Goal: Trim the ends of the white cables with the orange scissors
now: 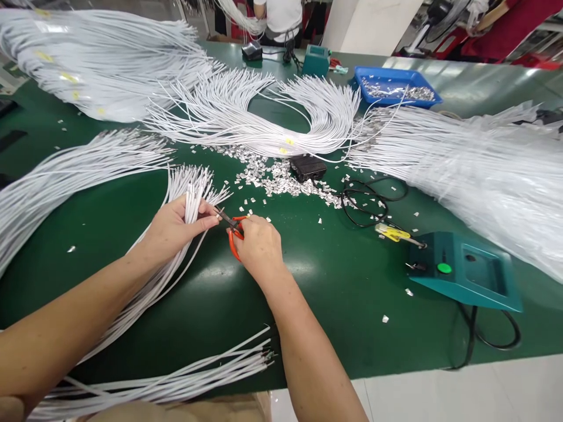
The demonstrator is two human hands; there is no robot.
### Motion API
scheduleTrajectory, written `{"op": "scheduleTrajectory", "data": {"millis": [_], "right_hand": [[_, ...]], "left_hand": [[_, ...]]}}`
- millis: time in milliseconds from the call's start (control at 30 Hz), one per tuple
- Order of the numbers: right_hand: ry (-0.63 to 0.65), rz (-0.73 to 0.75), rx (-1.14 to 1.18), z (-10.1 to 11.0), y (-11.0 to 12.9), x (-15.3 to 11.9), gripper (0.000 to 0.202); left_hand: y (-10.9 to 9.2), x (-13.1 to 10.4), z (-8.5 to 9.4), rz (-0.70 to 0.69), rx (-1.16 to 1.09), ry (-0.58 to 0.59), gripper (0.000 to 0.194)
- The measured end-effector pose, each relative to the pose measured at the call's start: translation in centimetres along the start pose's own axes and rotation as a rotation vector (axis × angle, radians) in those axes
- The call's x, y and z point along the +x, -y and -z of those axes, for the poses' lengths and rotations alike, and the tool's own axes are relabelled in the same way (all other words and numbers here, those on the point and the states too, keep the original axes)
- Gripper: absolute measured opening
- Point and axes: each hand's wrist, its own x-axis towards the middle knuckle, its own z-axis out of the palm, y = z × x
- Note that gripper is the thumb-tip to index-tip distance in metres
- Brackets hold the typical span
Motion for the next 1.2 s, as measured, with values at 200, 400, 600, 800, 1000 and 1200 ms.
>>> {"op": "scheduleTrajectory", "data": {"millis": [200,400,600,800,1000,1200], "right_hand": [[-0.099,-0.220,0.911,0.5,0.9,0.3,0.020],[-0.131,-0.289,1.159,0.3,1.8,0.3,0.015],[-0.053,-0.348,1.390,-0.6,1.9,0.4,0.009],[-0.088,-0.383,1.412,-1.4,1.6,0.6,0.016],[-0.358,-0.276,1.136,0.7,0.9,0.7,0.019],[-0.053,-0.204,1.172,1.0,1.6,0.3,0.023]], "left_hand": [[-0.6,-0.4,-0.3,0.012,0.109,-0.010,0.018],[-0.5,-0.6,-0.7,-0.019,0.135,-0.025,0.014],[0.2,-0.3,-0.6,0.008,-0.065,0.077,0.017],[0.2,-0.5,-0.6,0.146,-0.450,0.336,0.029],[0.4,-0.4,-0.6,0.214,-0.446,0.249,0.030],[0.6,-0.3,-0.7,0.168,-0.403,0.199,0.029]]}}
